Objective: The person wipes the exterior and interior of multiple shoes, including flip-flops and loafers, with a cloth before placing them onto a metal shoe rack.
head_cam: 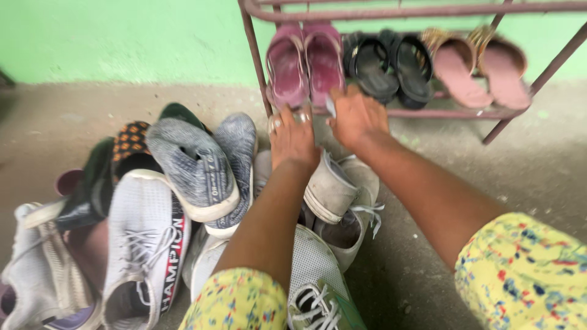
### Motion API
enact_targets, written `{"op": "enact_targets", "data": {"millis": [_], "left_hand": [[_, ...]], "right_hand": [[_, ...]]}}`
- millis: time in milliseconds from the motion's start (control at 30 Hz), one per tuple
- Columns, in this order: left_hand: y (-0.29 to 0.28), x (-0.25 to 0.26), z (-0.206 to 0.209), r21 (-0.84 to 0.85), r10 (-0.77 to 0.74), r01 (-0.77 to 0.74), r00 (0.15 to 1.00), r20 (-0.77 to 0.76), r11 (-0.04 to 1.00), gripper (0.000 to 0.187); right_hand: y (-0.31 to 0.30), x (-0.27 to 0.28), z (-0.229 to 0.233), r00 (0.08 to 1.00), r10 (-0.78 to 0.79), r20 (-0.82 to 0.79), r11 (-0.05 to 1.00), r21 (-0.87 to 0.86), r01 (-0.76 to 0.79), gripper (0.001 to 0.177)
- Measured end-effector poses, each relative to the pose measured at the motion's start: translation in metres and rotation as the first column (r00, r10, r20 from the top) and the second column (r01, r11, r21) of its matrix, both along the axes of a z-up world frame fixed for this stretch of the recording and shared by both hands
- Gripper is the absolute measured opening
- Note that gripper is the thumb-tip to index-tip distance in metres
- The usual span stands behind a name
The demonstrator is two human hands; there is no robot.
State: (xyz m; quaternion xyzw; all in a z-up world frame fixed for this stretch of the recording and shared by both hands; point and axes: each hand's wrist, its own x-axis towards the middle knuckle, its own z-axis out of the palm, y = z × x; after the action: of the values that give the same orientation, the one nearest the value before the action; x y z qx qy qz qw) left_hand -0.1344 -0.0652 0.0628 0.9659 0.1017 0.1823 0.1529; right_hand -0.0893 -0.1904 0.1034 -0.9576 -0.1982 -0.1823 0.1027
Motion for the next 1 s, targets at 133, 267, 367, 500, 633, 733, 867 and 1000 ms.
{"op": "enact_targets", "data": {"millis": [133,267,367,500,633,733,867,1000], "left_hand": [[0.014,-0.052,0.033,0.277,-0.212,0.202,0.977,0.005,0.939,0.079],[0.041,-0.105,0.071,0.562,-0.277,0.23,0.961,-0.002,0.795,0.053],[0.07,-0.143,0.082,0.502,-0.159,0.192,0.981,-0.107,0.843,0.033],[0.098,-0.205,0.059,0.249,0.005,-0.04,0.99,0.142,0.968,0.036],[0.125,-0.247,0.037,0.17,0.138,-0.162,0.98,0.145,0.972,0.042],[0.148,-0.267,0.031,0.167,0.274,-0.27,0.962,-0.002,0.948,0.048],[0.179,-0.272,0.028,0.112,0.373,-0.368,0.927,-0.028,0.923,0.049],[0.218,-0.253,0.022,0.154,0.439,-0.427,0.897,-0.055,0.891,0.041]], "right_hand": [[0.002,-0.047,0.03,0.997,0.011,-0.079,1.0,0.01,-0.01,0.044],[0.018,-0.091,0.063,0.979,-0.023,-0.203,0.999,-0.027,0.018,0.046],[0.037,-0.123,0.077,0.979,0.008,-0.202,1.0,0.0,-0.008,0.049],[0.073,-0.176,0.09,0.967,0.032,-0.254,0.995,-0.085,-0.055,0.036],[0.101,-0.224,0.097,0.955,0.184,-0.232,0.972,-0.102,-0.212,0.039],[0.115,-0.245,0.088,0.939,0.248,-0.238,0.963,-0.046,-0.266,0.037],[0.133,-0.257,0.069,0.925,0.329,-0.19,0.944,0.049,-0.326,0.04],[0.155,-0.252,0.058,0.917,0.375,-0.138,0.927,0.073,-0.369,0.036]]}}
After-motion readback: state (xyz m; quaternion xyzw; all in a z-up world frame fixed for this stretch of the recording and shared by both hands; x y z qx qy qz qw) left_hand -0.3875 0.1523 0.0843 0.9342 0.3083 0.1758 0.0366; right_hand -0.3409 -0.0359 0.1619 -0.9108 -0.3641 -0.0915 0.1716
